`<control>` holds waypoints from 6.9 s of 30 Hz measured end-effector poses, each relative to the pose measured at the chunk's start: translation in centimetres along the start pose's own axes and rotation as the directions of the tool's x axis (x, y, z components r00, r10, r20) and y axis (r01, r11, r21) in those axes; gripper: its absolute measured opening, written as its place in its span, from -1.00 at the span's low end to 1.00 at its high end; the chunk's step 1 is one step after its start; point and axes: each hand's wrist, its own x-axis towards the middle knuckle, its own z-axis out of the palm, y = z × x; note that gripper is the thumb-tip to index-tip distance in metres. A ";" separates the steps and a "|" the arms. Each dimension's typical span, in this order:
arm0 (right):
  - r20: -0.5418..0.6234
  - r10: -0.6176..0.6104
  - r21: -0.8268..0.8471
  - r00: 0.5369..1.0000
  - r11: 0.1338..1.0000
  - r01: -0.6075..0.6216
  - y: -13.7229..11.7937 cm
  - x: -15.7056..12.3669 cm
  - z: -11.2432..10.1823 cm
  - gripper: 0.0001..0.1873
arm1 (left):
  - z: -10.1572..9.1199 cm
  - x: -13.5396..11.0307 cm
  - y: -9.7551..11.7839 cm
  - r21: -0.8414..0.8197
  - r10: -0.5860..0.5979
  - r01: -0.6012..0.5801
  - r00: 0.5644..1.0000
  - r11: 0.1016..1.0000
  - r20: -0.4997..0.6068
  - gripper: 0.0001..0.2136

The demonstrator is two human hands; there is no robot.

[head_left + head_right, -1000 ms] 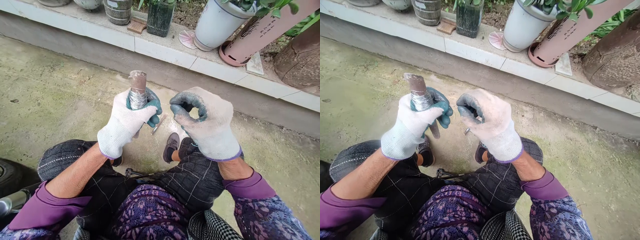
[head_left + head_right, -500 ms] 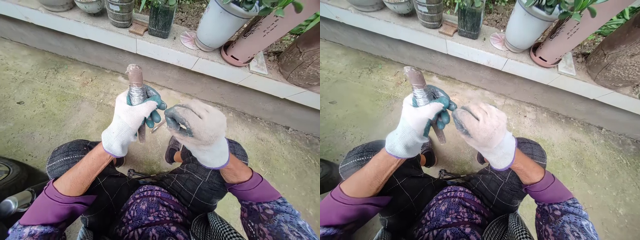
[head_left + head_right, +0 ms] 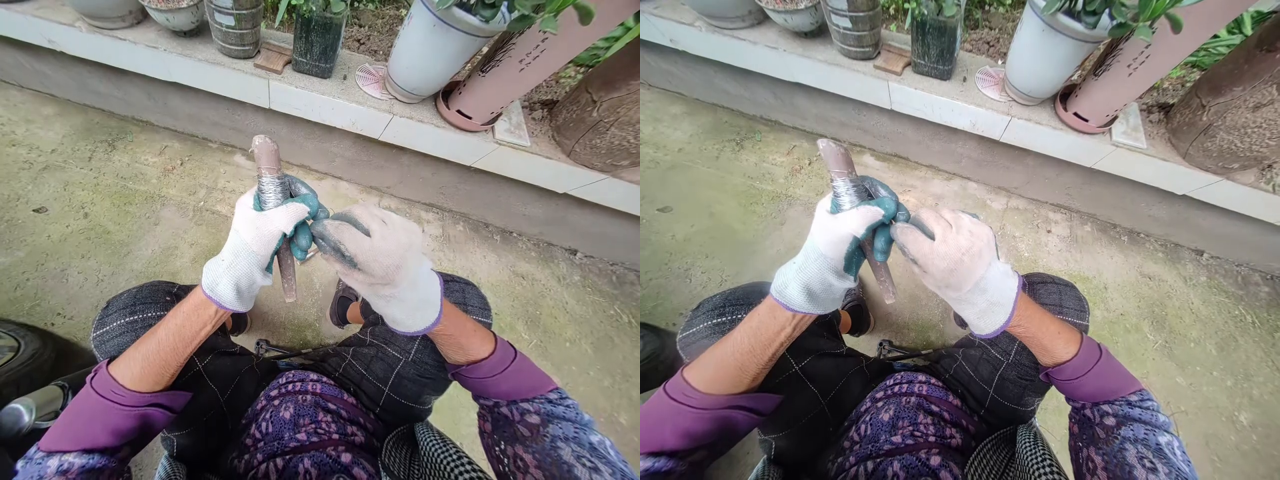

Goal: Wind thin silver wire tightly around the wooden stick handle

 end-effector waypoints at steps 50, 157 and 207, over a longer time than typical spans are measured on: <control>0.365 -0.027 0.686 0.930 0.684 -0.249 2.8 1.0 0.1 -0.82 | -1.0 -2.1 -1.0 0.357 -0.008 -0.059 0.983 0.932 0.182 -0.39; 0.541 0.360 0.834 0.760 -0.115 -0.539 -9.7 -9.9 4.4 -0.82 | -3.0 -17.5 -7.4 0.633 0.153 -0.068 0.985 0.772 -0.081 -0.86; 0.583 0.334 0.808 0.740 -0.329 -0.488 -10.0 -10.7 2.5 -0.69 | -4.0 -16.8 -8.7 0.413 -0.011 -0.017 0.998 0.911 0.067 -0.78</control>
